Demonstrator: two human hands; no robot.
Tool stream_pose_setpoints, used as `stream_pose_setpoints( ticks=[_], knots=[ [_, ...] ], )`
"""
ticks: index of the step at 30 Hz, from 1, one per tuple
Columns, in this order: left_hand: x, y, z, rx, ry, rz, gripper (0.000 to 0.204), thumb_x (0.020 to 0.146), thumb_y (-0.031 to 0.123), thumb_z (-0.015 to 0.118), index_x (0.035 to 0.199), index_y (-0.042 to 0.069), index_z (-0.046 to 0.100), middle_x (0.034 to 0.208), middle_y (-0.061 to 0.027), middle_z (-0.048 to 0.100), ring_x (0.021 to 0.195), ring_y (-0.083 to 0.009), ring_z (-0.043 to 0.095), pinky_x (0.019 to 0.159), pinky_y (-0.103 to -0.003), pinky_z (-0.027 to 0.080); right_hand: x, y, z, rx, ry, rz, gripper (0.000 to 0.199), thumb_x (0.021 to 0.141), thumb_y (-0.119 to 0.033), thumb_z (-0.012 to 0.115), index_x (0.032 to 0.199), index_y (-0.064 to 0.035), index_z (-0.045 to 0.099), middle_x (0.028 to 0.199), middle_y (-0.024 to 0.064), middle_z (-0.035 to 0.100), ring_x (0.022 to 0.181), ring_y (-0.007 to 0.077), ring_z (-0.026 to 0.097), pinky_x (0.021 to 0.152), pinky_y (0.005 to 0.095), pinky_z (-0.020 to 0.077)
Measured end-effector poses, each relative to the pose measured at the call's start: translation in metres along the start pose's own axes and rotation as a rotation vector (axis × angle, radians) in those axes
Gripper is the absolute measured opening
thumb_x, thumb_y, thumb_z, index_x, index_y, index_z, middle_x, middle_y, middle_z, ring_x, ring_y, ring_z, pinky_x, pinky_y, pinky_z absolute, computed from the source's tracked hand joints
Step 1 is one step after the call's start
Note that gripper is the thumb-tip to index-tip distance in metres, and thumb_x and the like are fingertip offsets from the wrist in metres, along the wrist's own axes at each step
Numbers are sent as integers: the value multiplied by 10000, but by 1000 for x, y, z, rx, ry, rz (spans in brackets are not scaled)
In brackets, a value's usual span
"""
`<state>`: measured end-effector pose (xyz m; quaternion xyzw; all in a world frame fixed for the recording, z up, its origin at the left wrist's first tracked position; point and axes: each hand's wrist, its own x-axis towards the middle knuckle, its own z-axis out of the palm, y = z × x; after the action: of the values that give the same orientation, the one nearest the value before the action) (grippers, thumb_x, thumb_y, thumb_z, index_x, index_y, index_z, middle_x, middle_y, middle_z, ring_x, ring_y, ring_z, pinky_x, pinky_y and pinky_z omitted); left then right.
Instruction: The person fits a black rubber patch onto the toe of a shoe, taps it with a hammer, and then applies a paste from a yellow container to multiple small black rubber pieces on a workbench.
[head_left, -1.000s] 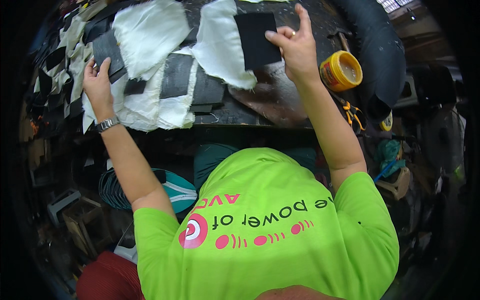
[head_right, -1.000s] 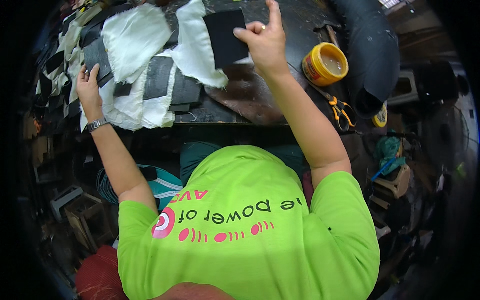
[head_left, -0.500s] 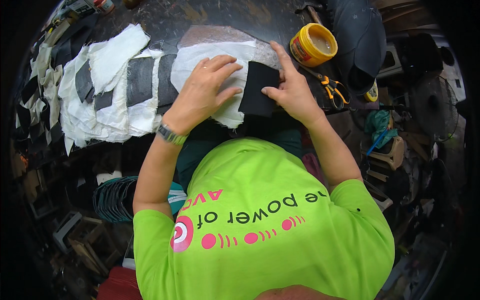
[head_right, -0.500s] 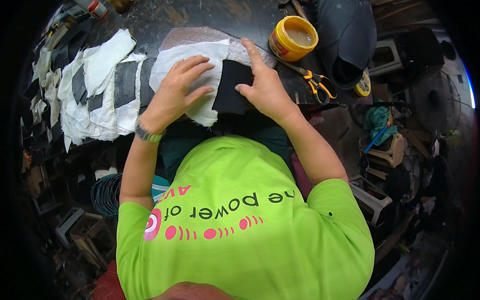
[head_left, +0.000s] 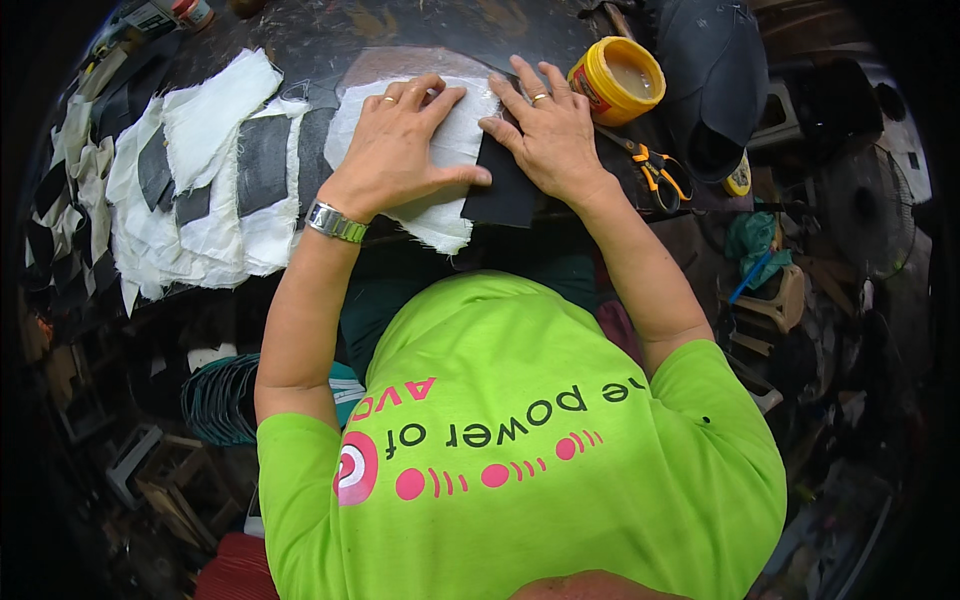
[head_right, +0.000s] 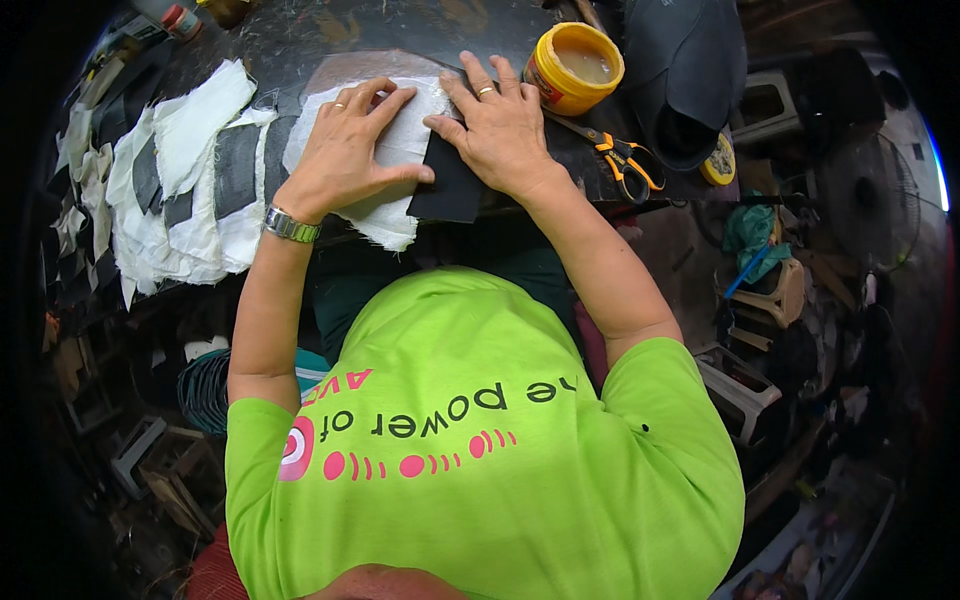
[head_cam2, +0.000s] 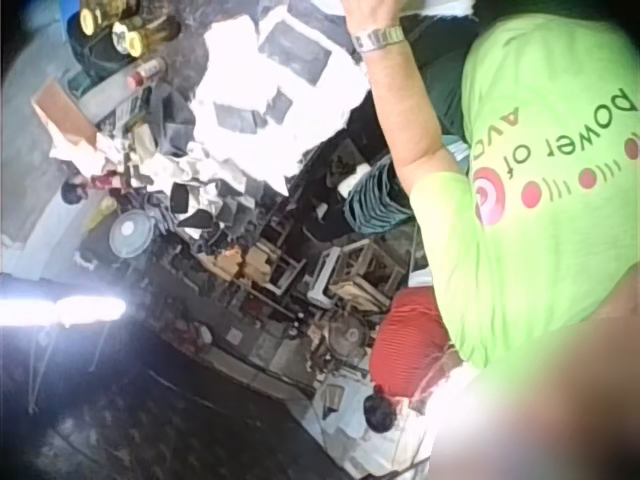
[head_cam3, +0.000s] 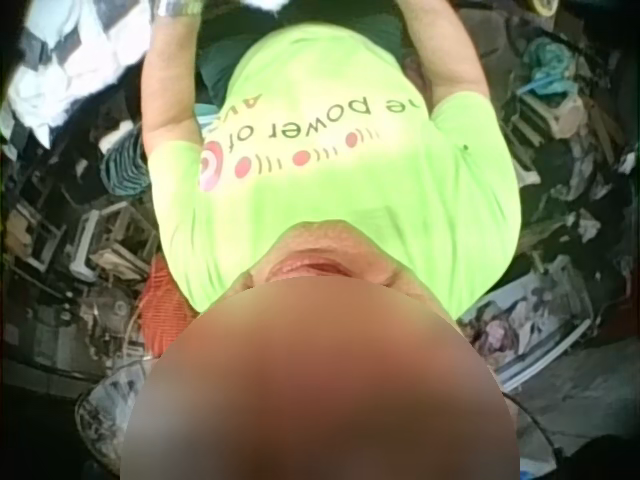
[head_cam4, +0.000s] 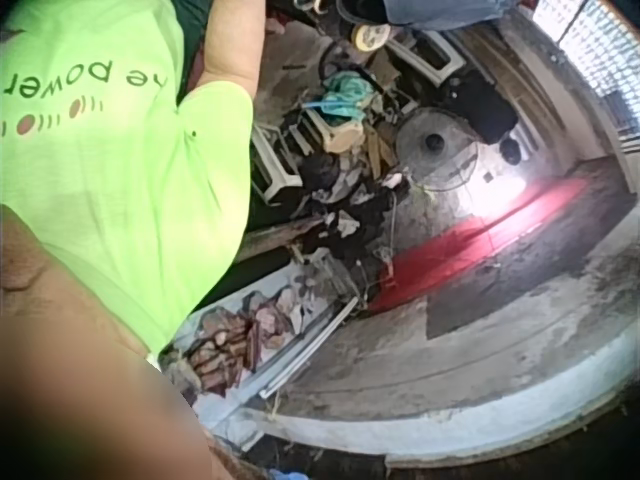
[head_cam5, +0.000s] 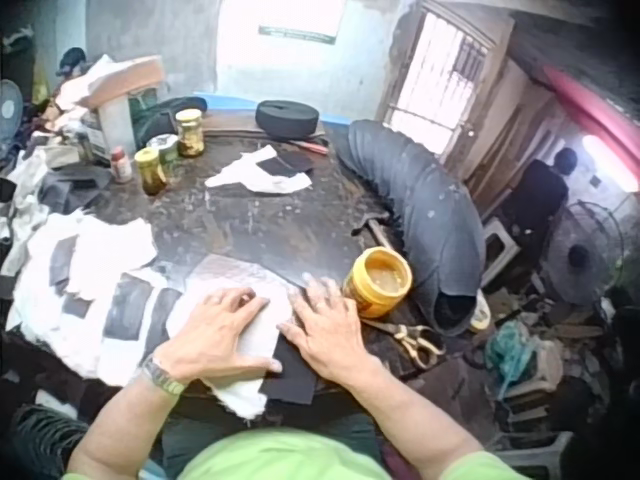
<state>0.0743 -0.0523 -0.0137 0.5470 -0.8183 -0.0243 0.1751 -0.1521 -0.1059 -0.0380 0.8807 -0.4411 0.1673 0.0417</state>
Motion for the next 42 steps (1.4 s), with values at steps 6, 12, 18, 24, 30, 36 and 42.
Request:
stream_pose_setpoints(
  ticks=[6, 12, 18, 24, 30, 36, 42],
  knots=[
    [11, -21, 10, -35, 89, 6, 439, 1008, 320, 572, 1396, 114, 574, 1376, -132, 561, 1177, -332, 571, 1028, -419, 454, 0, 15, 3, 133, -47, -103, 465, 1016, -562, 467, 1430, -377, 571, 1590, 96, 409, 1475, 386, 301, 1135, 553, 271],
    [29, -29, 9, -50, 110, -49, 367, 945, 314, 670, 1266, 138, 655, 1248, -117, 649, 1080, -327, 628, 968, -426, 486, 11, 27, 6, 283, -138, -150, 489, 1030, -589, 399, 1367, -337, 649, 1591, 105, 408, 1485, 396, 293, 1188, 573, 222],
    [49, -38, 2, -110, -84, -178, 300, 872, 374, 759, 999, 103, 749, 903, -123, 725, 856, -289, 676, 831, -424, 507, 29, 28, -27, 1377, -171, 238, 790, 1041, -672, 130, 1271, -210, 729, 1577, 101, 426, 1513, 315, 235, 1239, 484, 113],
    [62, -51, -3, -607, 212, -211, 270, 899, 264, 773, 1051, 50, 705, 945, -96, 713, 846, -213, 667, 781, -346, 519, 25, 9, -46, 1632, 72, 186, 941, 1010, -722, 194, 1325, 65, 603, 1430, 161, 551, 1409, 244, 394, 1213, 404, 206],
    [74, -40, -6, -524, 198, -336, 206, 938, 206, 672, 961, 9, 617, 827, -191, 688, 764, -301, 672, 700, -387, 511, -1, 3, -46, 819, 86, -208, 427, 1055, -506, 413, 1175, -292, 763, 1518, 110, 485, 1483, 397, 254, 1215, 560, 130],
    [73, -42, 11, -535, 256, -275, 222, 887, 186, 728, 967, 6, 627, 856, -213, 690, 806, -353, 683, 731, -424, 517, -37, -16, -29, 30, -33, -239, 504, 951, -629, 522, 1363, -358, 625, 1573, 63, 420, 1534, 325, 193, 1179, 680, 96],
    [76, -48, 25, -353, 305, -203, 259, 812, 162, 785, 933, -3, 626, 907, -191, 671, 859, -369, 646, 765, -445, 496, -41, -21, -27, 36, -127, -197, 578, 951, -624, 522, 1460, -351, 535, 1640, 37, 318, 1548, 311, 163, 1203, 643, 90]
  ],
)
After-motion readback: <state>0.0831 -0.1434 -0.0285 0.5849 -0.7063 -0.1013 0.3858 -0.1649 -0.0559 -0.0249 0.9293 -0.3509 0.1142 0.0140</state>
